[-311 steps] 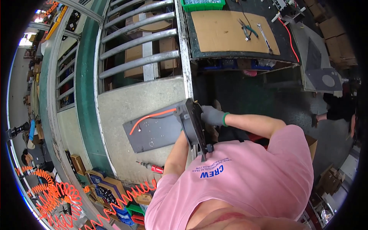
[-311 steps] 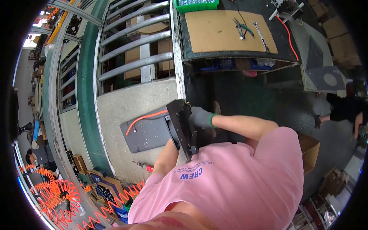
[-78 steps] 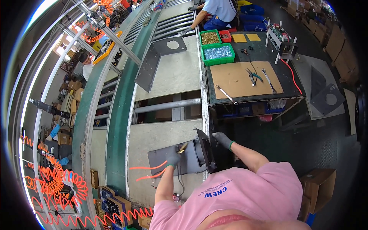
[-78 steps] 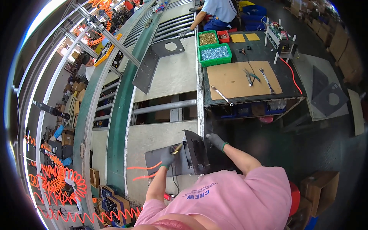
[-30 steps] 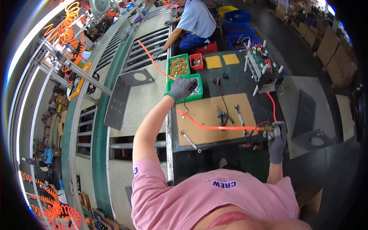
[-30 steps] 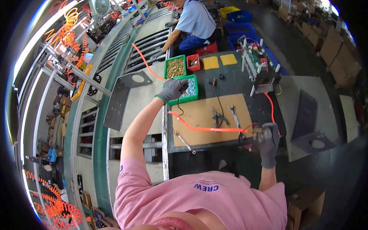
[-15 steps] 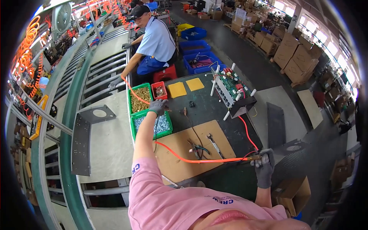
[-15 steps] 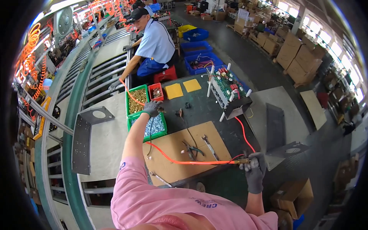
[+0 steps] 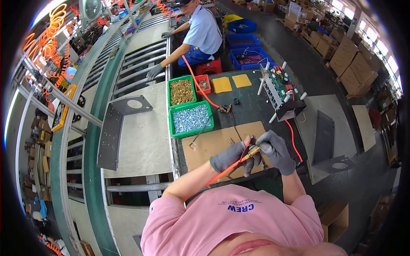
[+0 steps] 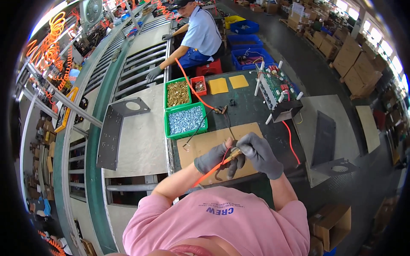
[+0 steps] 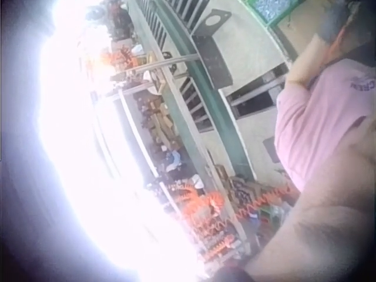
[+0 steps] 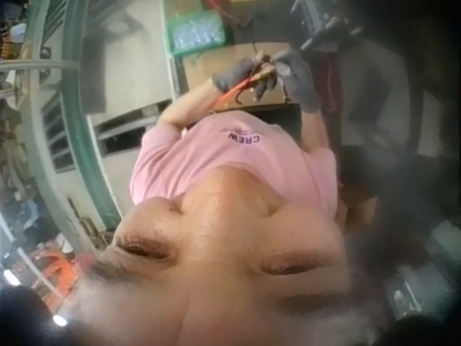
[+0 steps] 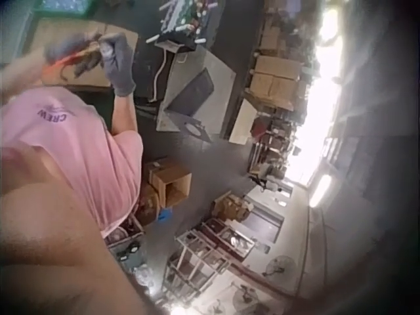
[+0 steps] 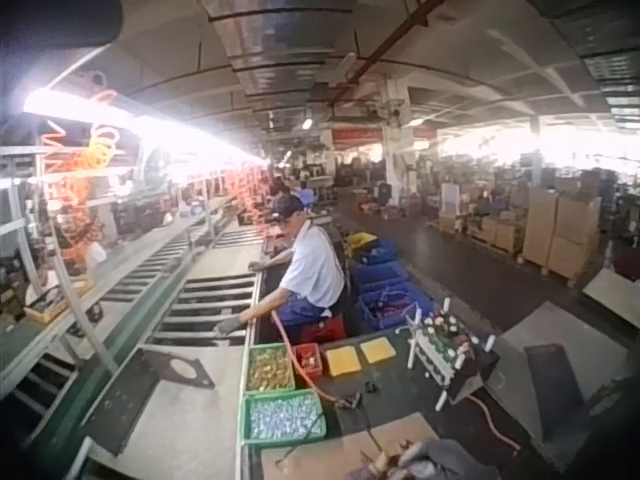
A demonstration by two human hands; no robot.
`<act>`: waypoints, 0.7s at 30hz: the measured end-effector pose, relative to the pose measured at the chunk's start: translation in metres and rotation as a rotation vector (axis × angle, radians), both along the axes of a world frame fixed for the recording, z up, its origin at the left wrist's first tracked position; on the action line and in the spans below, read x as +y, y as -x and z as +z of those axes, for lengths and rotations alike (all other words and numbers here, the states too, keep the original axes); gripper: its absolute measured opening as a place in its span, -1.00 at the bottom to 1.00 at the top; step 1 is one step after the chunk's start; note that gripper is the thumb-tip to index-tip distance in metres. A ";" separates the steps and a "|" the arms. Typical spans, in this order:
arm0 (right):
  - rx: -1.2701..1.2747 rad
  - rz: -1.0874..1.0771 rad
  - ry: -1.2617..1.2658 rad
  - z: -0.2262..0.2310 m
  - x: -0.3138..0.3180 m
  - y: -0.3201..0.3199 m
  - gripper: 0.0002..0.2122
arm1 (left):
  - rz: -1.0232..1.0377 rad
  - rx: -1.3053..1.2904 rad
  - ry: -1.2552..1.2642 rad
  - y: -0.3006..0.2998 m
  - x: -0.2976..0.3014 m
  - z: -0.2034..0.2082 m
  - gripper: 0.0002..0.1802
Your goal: The person assembles metal electronics components and brackets by hand, securing them with screws using an air screwdriver, wrench, and pliers.
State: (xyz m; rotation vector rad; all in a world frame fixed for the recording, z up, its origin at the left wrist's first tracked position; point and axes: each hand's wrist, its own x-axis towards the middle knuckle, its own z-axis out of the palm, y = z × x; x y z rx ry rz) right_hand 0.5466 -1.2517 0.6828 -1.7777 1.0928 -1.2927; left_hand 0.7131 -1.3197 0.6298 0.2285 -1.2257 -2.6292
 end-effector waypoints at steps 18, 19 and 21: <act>-0.417 -0.144 -0.322 -0.041 0.015 0.014 -0.77 | 0.582 -0.223 0.501 -0.013 0.023 0.005 -0.46; -0.422 -0.156 -0.337 -0.040 0.012 0.016 -0.77 | 0.570 -0.229 0.488 -0.012 0.023 0.005 -0.46; -0.112 -0.258 -0.186 -0.041 0.008 0.019 -0.80 | 0.593 -0.247 0.501 -0.011 0.026 0.003 -0.49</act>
